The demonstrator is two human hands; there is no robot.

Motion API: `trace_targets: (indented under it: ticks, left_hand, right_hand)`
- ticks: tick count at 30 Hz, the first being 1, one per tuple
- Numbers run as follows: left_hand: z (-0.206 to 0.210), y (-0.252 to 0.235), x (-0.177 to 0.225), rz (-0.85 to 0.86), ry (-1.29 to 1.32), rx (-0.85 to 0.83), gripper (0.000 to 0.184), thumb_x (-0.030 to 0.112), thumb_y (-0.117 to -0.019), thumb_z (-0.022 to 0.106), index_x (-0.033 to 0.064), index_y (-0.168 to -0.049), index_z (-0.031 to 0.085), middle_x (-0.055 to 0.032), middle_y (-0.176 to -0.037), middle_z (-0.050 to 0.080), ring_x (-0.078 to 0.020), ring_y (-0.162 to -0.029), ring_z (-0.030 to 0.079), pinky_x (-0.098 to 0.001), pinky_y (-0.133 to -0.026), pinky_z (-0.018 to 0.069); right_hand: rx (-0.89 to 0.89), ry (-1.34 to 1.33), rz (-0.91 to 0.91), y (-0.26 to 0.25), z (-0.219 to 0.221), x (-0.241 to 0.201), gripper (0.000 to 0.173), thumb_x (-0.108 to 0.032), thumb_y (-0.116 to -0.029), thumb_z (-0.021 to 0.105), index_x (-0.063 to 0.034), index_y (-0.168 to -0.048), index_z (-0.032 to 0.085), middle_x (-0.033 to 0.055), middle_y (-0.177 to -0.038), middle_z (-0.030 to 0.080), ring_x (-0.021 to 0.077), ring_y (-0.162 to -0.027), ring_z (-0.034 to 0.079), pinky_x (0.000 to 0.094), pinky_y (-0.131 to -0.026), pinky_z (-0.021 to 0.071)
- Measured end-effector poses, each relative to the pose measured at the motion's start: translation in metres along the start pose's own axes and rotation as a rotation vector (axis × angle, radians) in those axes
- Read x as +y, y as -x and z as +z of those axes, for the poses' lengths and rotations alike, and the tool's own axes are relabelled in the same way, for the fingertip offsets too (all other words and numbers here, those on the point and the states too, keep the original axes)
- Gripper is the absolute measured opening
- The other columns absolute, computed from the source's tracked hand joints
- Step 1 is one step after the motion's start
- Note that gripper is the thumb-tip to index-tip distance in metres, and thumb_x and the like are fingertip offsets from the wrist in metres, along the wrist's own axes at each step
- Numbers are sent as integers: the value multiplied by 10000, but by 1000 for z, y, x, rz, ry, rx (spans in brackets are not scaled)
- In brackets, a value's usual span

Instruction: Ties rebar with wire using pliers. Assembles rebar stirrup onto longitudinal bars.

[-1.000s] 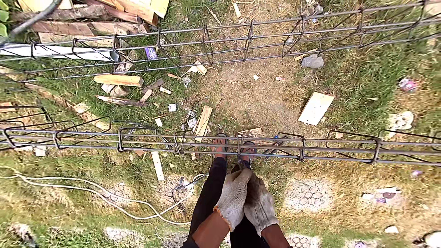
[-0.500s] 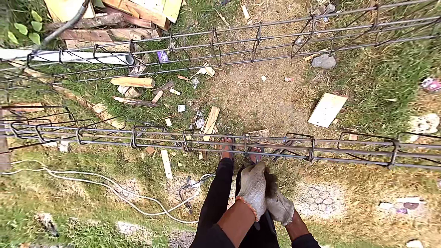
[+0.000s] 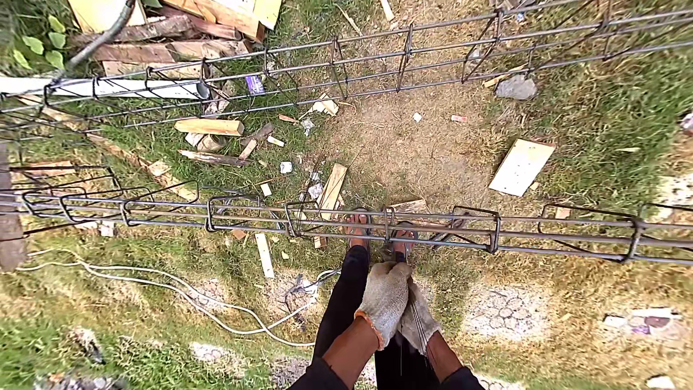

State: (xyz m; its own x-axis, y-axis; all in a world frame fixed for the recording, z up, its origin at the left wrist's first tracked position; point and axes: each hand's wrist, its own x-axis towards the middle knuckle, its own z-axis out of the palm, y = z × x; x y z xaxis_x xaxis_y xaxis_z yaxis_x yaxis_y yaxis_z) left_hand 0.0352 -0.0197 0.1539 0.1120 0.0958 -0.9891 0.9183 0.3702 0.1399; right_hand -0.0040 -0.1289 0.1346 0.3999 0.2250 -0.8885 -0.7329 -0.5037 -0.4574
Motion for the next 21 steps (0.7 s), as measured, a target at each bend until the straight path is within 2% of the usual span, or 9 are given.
trace_targets:
  ticks: [1,3,7,9,12,14,16,17,21]
  left_hand:
    - [-1,-3,-2,26,-87,7,216,196,-1011,586,42,-897,686,-41,-684,593,-141,-564,561,-320,-526,486]
    - [-3,-3,-3,14,-201,9,233,231,-1008,575,77,-878,690,-26,-715,604,-141,-614,582,-336,-572,498]
    - [-4,11,-5,-82,-186,-21,278,270,-1043,521,71,-885,633,-43,-664,581,-149,-526,563,-320,-503,496]
    - [-10,12,-18,-70,-154,-32,279,261,-1045,516,71,-875,631,-36,-659,574,-145,-520,557,-318,-498,497]
    - [-19,13,-38,-11,-113,-59,287,276,-1024,521,81,-866,660,-39,-677,594,-164,-558,572,-349,-530,499]
    - [-24,13,-44,-13,-64,-88,283,272,-1020,517,67,-873,645,-58,-641,594,-176,-508,567,-346,-478,497]
    - [-30,16,-45,-26,-28,-123,298,266,-1038,491,53,-885,631,-68,-630,588,-179,-486,561,-337,-458,496]
    - [-32,17,-44,-18,-23,-144,308,264,-1047,478,47,-887,626,-71,-625,592,-178,-476,563,-331,-449,501]
    - [-44,24,-37,94,-55,-197,334,277,-1050,452,39,-904,635,-89,-679,643,-201,-528,616,-356,-499,549]
  right_hand:
    - [-55,-164,46,12,-2,-4,349,-122,-1053,456,36,-1350,549,51,-1142,662,-1,-1050,611,177,-945,504]
    - [-129,-413,97,30,-3,-8,310,-71,-1079,369,19,-1342,507,-11,-1042,643,-66,-926,608,121,-839,521]
    - [-274,-566,187,29,0,-5,234,-143,-1083,368,-65,-1241,523,-34,-841,645,28,-671,626,210,-614,563]
    - [-250,-451,182,31,4,-5,191,-122,-1056,418,-49,-1182,541,-41,-790,625,21,-621,604,202,-584,550]
    - [-182,86,22,21,4,26,289,-219,-1000,571,-20,-1189,661,27,-937,703,72,-851,677,290,-826,577]
    - [-181,402,41,14,0,39,336,-379,-1017,528,-136,-1191,683,28,-1017,738,141,-953,716,410,-901,592]
    - [-245,639,127,15,-7,27,406,-378,-1034,479,-172,-1352,626,82,-1192,720,251,-1113,693,511,-991,542]
    - [-291,751,167,14,-10,20,434,-376,-1039,473,-186,-1415,579,101,-1247,695,290,-1149,679,540,-996,534]
    - [-397,921,281,22,-36,3,464,-460,-1021,527,-214,-1413,567,131,-1246,689,349,-1141,676,595,-954,537]
